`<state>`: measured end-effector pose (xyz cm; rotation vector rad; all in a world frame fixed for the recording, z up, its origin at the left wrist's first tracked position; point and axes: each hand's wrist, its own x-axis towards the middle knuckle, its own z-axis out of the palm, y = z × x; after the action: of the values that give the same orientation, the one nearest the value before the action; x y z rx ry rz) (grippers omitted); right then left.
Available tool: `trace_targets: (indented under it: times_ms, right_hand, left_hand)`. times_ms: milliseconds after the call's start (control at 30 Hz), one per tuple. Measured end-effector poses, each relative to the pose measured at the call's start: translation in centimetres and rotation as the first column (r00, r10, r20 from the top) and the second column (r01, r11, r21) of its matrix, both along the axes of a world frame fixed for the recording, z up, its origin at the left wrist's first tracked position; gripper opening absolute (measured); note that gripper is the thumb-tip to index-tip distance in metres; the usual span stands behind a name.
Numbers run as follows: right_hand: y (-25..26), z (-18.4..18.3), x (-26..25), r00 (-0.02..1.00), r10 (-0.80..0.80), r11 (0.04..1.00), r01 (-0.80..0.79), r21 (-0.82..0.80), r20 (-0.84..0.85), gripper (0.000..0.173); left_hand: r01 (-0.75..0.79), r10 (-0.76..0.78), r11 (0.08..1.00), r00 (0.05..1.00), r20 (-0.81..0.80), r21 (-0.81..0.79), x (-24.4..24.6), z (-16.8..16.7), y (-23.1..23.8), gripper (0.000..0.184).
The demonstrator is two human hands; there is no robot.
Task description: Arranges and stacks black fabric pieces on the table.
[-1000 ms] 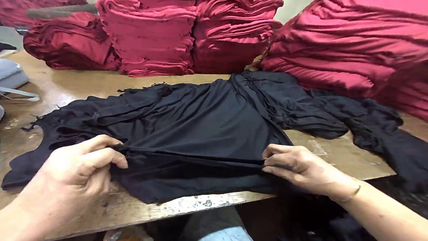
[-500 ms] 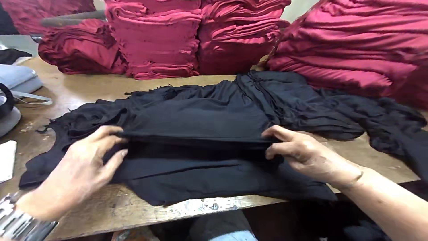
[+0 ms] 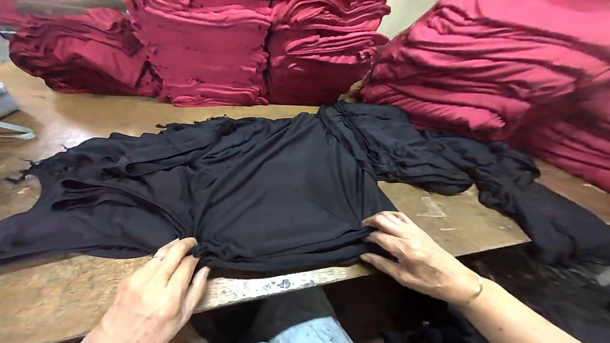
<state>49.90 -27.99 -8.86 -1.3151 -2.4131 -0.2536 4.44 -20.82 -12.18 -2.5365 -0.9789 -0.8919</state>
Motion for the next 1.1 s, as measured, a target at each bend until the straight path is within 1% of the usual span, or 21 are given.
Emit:
trace_targets:
  times_ms: [67,100,133,167,200,267,333,400,467,500,567,600,667,700,800,833,900,967,1033,1100]
  right_hand:
    - [-0.1,0.1,-0.7,0.999,-0.036,0.999,0.037,-0.021,0.010,0.052]
    - [-0.1,0.1,-1.1,0.998,-0.053,0.999,0.053,-0.009,0.023,0.056]
    - [0.0,-0.1,-1.5,0.997,-0.062,0.998,0.062,0.018,0.034,0.055]
    - [0.2,-0.4,-1.8,0.997,-0.066,0.997,0.064,0.054,0.033,0.047]
    - [0.4,-0.6,-2.0,0.998,-0.064,0.994,0.062,0.086,0.023,0.041]
    - [1.0,-0.7,-2.1,0.999,-0.052,0.991,0.050,0.125,0.012,0.035]
    - [1.3,-0.5,-2.0,0.999,-0.032,0.992,0.028,0.126,0.029,0.032]
    - [1.4,-0.2,-2.0,0.998,-0.020,0.993,0.014,0.117,0.057,0.027]
    - [1.5,0.3,-1.8,0.997,-0.030,0.992,0.021,0.125,0.065,0.022]
    - [1.6,0.7,-1.7,0.998,-0.049,0.991,0.044,0.123,0.043,0.023]
    - [1.9,2.0,-1.5,0.990,-0.132,0.986,0.137,0.099,-0.052,0.028]
    - [2.1,2.7,-1.3,0.979,-0.173,0.980,0.182,0.084,-0.105,0.030]
    - [3.0,4.3,-1.2,0.961,-0.210,0.968,0.230,0.102,-0.179,0.029]
    - [3.5,5.0,-1.1,0.960,-0.209,0.965,0.234,0.121,-0.188,0.029]
    - [4.9,6.4,-0.8,0.970,-0.187,0.955,0.216,0.203,-0.155,0.028]
    - [5.2,6.6,-0.7,0.973,-0.184,0.950,0.213,0.230,-0.140,0.027]
    - [5.7,6.9,-0.7,0.975,-0.199,0.932,0.220,0.288,-0.099,0.026]
    - [5.6,6.7,-1.1,0.970,-0.242,0.922,0.237,0.307,-0.021,0.021]
    - [5.5,5.6,-1.2,0.971,-0.233,0.940,0.208,0.272,0.062,0.019]
    - [5.4,4.0,-0.2,0.978,-0.190,0.964,0.168,0.206,0.091,0.016]
  left_hand:
    - [0.018,-0.017,0.999,0.999,-0.030,0.031,-0.1,0.3,0.3,0.031]
    - [0.028,-0.026,0.999,0.999,-0.042,0.036,-0.1,0.4,0.4,0.031]
    - [0.039,-0.038,0.999,0.998,-0.050,0.035,-0.2,0.6,0.6,0.030]
    - [0.046,-0.044,0.998,0.997,-0.056,0.037,-0.4,0.9,0.9,0.031]
    - [0.045,-0.043,0.998,0.997,-0.059,0.035,-0.6,1.2,1.3,0.034]
    - [0.050,-0.048,0.998,0.997,-0.063,0.028,-1.1,2.1,2.3,0.040]
    - [0.103,-0.103,0.995,0.990,-0.095,-0.005,-1.8,2.9,3.3,0.040]
    - [0.128,-0.134,0.991,0.975,-0.176,-0.043,-2.2,3.7,3.7,0.037]
    - [0.086,-0.098,0.995,0.964,-0.247,-0.060,-1.8,4.3,3.2,0.033]
    - [0.043,-0.060,0.997,0.961,-0.269,-0.071,-1.3,4.4,2.6,0.034]
    - [-0.049,0.031,0.997,0.955,-0.294,-0.055,-0.3,3.9,1.6,0.041]
    - [-0.085,0.072,0.996,0.955,-0.289,-0.033,0.2,3.6,1.4,0.042]
    - [-0.121,0.115,0.993,0.953,-0.281,-0.004,1.1,3.3,1.2,0.038]
    - [-0.128,0.122,0.992,0.951,-0.283,-0.001,1.4,3.3,1.2,0.033]
    - [-0.145,0.140,0.989,0.938,-0.317,0.008,1.7,4.3,1.5,0.015]
    - [-0.149,0.145,0.989,0.932,-0.332,0.013,1.6,5.0,1.6,0.014]
    - [-0.133,0.136,0.991,0.933,-0.332,0.034,1.1,6.1,2.0,0.017]
    - [-0.083,0.093,0.995,0.942,-0.323,0.046,0.4,7.0,2.6,0.021]
    - [-0.031,0.029,1.000,0.936,-0.350,0.002,-0.5,8.0,3.2,0.026]
    - [-0.004,-0.024,0.997,0.935,-0.353,-0.077,-1.3,8.5,3.8,0.030]
